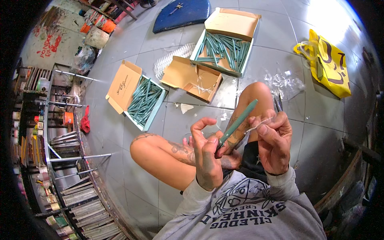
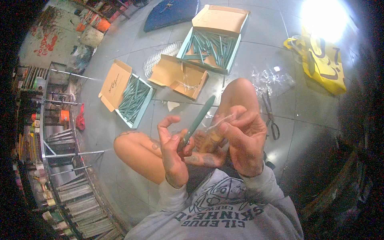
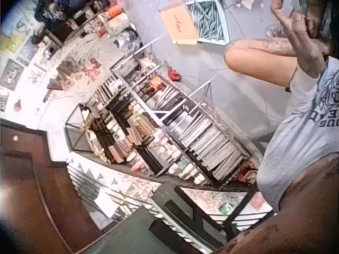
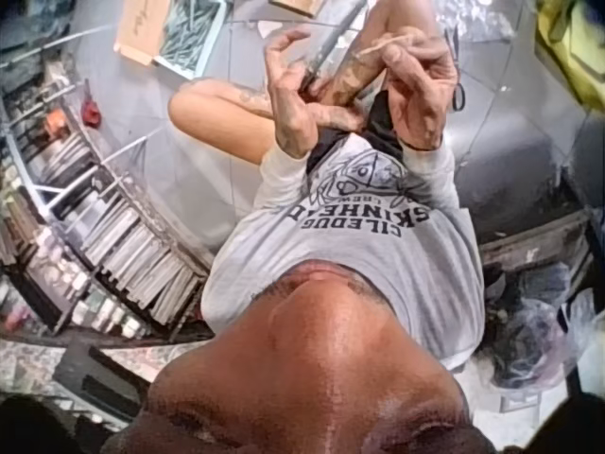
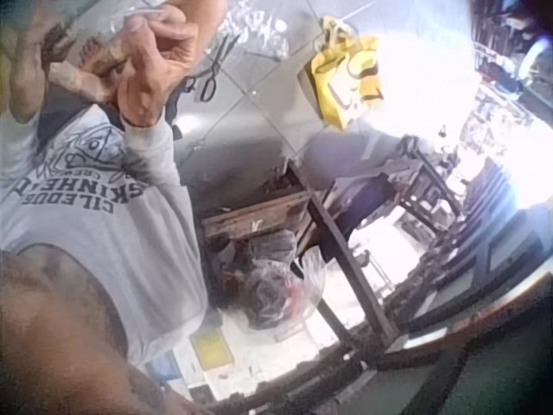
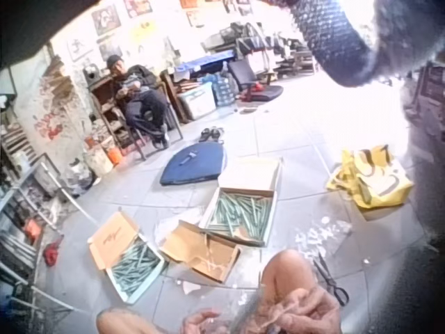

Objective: The person assembles pens by inserting small components and tubes into pen bodies by hand and using scissors.

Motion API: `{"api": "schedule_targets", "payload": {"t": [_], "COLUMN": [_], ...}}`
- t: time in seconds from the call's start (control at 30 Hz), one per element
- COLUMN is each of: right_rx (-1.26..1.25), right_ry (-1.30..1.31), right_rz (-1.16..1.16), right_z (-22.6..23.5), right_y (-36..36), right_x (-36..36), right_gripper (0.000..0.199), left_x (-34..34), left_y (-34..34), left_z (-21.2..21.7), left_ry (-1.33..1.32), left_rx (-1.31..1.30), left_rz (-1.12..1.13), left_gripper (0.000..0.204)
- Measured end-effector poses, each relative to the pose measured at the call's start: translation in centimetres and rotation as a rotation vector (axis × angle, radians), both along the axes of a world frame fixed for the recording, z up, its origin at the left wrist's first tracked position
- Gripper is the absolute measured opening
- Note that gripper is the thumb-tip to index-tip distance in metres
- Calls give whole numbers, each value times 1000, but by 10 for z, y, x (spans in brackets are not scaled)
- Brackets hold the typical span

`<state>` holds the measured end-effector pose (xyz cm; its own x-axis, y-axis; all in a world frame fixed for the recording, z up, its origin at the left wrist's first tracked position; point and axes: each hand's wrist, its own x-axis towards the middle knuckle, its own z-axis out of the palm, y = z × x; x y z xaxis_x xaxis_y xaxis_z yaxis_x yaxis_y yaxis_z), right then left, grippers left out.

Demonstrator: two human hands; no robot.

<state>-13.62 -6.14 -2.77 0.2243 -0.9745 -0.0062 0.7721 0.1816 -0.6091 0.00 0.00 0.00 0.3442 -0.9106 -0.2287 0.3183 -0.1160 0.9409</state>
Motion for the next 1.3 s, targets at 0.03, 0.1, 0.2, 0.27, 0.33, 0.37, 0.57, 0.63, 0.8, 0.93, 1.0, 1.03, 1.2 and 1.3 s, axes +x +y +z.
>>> {"api": "schedule_targets", "payload": {"t": [0.03,0.1,0.2,0.27,0.33,0.37,0.57,0.63,0.8,0.93,1.0,1.03,1.2,1.3], "right_rx": [-47,-91,-71,-43,-51,-55,-67,-91,-72,-49,-32,-25,16,17], "right_ry": [-19,-31,-3,29,40,45,13,44,72,78,81,82,91,42], "right_rz": [4,11,14,14,13,13,12,0,-11,-17,-24,-27,-46,-36], "right_z": [-3,-2,5,9,10,11,6,3,5,5,6,6,10,7], "right_y": [-1,-1,1,0,-1,-1,-4,-4,-3,-2,-2,-2,1,2], "right_x": [0,1,6,9,13,14,15,15,16,14,14,14,15,15], "right_gripper": [19,19,20,20,20,20,19,19,18,18,17,17,18,18], "left_x": [0,-1,-1,1,0,0,-1,-4,-5,-6,-7,-6,-4,1], "left_y": [0,0,3,5,6,6,4,4,3,3,4,5,6,7], "left_z": [0,-3,-8,-4,-1,0,0,1,-11,-20,-19,-17,-25,-28], "left_ry": [-11,-59,-186,-264,-293,-293,-238,-217,-286,-401,-484,-555,-810,-838], "left_rx": [11,18,19,34,44,46,6,-2,-74,-101,-59,-24,-110,-113], "left_rz": [18,37,4,-50,-66,-65,-90,-75,-54,-23,-64,-107,-147,-169], "left_gripper": [36,30,26,23,19,18,18,19,20,22,25,27,31,34]}}
